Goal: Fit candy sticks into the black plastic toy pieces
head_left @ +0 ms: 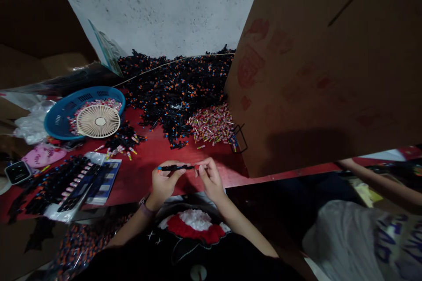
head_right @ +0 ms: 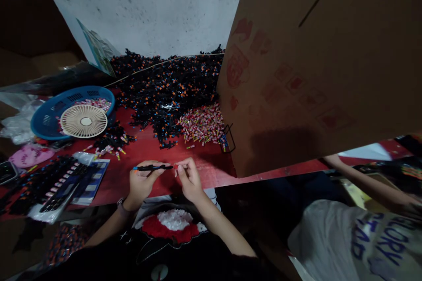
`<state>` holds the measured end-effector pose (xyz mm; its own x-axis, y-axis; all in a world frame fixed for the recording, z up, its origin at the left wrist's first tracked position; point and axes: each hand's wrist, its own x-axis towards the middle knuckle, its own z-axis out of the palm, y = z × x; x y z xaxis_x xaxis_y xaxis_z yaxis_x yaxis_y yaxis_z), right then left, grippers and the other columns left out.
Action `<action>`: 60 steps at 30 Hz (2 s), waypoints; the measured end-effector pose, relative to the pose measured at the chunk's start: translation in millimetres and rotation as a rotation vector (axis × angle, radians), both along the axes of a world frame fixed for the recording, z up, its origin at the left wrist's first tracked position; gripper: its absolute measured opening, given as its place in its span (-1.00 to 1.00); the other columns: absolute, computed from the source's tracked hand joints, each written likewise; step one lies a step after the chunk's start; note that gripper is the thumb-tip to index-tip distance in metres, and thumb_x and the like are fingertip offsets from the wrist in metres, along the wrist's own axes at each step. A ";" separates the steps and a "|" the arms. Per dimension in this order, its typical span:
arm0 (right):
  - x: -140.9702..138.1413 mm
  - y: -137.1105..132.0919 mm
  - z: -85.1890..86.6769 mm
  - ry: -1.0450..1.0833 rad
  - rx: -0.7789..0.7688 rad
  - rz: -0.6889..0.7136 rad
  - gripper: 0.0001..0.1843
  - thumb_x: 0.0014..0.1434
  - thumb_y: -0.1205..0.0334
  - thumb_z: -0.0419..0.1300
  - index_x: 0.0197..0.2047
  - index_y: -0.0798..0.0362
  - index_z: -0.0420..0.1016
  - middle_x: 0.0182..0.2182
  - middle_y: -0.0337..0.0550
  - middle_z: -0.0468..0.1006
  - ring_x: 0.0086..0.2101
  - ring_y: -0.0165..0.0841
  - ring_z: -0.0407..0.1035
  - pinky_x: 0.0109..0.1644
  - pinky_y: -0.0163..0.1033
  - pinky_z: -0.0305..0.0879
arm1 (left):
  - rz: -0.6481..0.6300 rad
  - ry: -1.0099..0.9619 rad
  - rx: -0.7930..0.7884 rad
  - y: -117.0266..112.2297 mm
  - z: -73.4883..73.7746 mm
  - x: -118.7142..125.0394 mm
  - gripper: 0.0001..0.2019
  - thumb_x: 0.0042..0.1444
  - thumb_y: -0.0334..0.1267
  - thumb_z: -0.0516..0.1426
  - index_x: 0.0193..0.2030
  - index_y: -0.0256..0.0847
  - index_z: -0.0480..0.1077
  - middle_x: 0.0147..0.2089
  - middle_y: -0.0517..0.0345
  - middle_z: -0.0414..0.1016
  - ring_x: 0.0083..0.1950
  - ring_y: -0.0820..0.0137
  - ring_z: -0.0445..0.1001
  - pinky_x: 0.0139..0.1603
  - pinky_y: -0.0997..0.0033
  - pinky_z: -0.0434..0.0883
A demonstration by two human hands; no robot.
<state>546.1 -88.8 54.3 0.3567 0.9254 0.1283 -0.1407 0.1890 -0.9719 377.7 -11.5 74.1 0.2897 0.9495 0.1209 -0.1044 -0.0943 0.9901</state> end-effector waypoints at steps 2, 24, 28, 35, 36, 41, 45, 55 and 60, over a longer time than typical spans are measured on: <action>0.4 -1.7 5.5 -0.014 0.024 0.008 -0.50 0.50 -0.36 0.25 -0.09 -0.07 0.45 -0.38 -0.27 0.52 -0.36 -0.31 0.42 -0.21 -0.20 0.38 | 0.001 0.007 0.024 -3.3 6.6 -0.8 -0.67 0.11 0.01 0.54 -0.23 -0.22 0.71 -0.21 -0.08 0.81 -0.14 0.13 0.82 0.01 0.20 0.77; -6.0 -15.0 7.2 -0.110 -0.037 0.061 -0.50 0.53 -0.36 0.19 -0.08 -0.06 0.49 -0.32 -0.22 0.52 -0.31 -0.29 0.43 -0.17 -0.21 0.41 | -0.048 0.104 0.185 -7.3 21.3 -7.0 -0.83 0.18 -0.10 0.47 -0.31 -0.13 0.74 -0.26 -0.02 0.81 -0.22 0.18 0.81 -0.11 0.25 0.78; 3.9 -7.3 14.1 -0.010 -0.111 0.277 -0.37 0.47 -0.49 0.18 -0.22 -0.05 0.52 -0.38 -0.20 0.55 -0.31 -0.25 0.46 -0.14 -0.16 0.43 | -0.211 0.119 0.172 4.5 27.6 -11.3 -0.90 0.21 -0.17 0.45 -0.28 -0.10 0.77 -0.22 -0.03 0.83 -0.18 0.16 0.82 -0.03 0.20 0.77; 6.0 -4.0 21.3 -0.093 -0.128 0.260 -0.35 0.45 -0.49 0.20 -0.16 -0.04 0.67 -0.40 -0.20 0.56 -0.33 -0.26 0.43 -0.16 -0.18 0.42 | -0.261 0.090 0.235 14.0 38.2 -18.8 -0.90 0.14 -0.17 0.51 -0.22 -0.06 0.78 -0.17 -0.02 0.82 -0.11 0.15 0.79 0.04 0.12 0.74; 4.1 -4.7 20.8 -0.091 -0.128 0.249 -0.35 0.45 -0.48 0.21 -0.13 -0.03 0.69 -0.40 -0.20 0.56 -0.33 -0.27 0.43 -0.17 -0.19 0.42 | -0.235 0.057 0.225 12.7 38.4 -19.0 -0.90 0.15 -0.16 0.51 -0.25 -0.07 0.76 -0.22 0.00 0.80 -0.17 0.18 0.78 -0.03 0.16 0.74; -1.7 -6.0 16.9 -0.049 -0.145 0.237 -0.34 0.44 -0.48 0.23 -0.15 -0.01 0.71 -0.37 -0.16 0.59 -0.32 -0.26 0.44 -0.18 -0.19 0.41 | -0.301 -0.069 0.249 8.8 41.7 -20.3 -0.85 0.11 -0.13 0.56 -0.29 -0.07 0.76 -0.33 0.03 0.76 -0.27 0.19 0.76 -0.19 0.21 0.72; -5.6 -4.5 15.5 0.061 -0.179 0.295 -0.33 0.37 -0.51 0.31 -0.17 0.00 0.69 -0.41 -0.18 0.57 -0.36 -0.29 0.40 -0.19 -0.20 0.37 | -0.236 -0.076 0.243 9.3 42.7 -20.2 -0.85 0.21 -0.12 0.49 -0.33 -0.08 0.74 -0.36 0.04 0.74 -0.28 0.20 0.75 -0.15 0.18 0.72; -27.3 -1.3 -13.4 0.192 -0.196 0.265 -0.33 0.30 -0.52 0.36 -0.30 -0.02 0.55 -0.48 -0.26 0.46 -0.43 -0.35 0.27 -0.30 -0.25 0.28 | -0.216 -0.058 0.187 -1.6 18.9 -11.9 -0.75 0.18 -0.02 0.49 -0.33 -0.12 0.68 -0.35 0.01 0.72 -0.25 0.18 0.74 -0.11 0.16 0.71; -40.4 26.1 -73.0 0.078 -0.203 0.138 -0.40 0.39 -0.45 0.28 -0.14 -0.04 0.68 -0.26 -0.09 0.69 -0.22 -0.19 0.53 -0.04 -0.09 0.53 | -0.156 0.092 -0.033 20.9 -45.4 -4.7 -0.52 0.22 0.26 0.37 -0.20 -0.18 0.57 -0.27 -0.05 0.72 -0.29 0.20 0.70 -0.27 0.27 0.64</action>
<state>505.7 -62.7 -18.7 0.2266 0.9700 -0.0878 -0.2274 -0.0349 -0.9732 373.0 9.4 28.7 0.4423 0.8950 0.0571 -0.0242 -0.0517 0.9984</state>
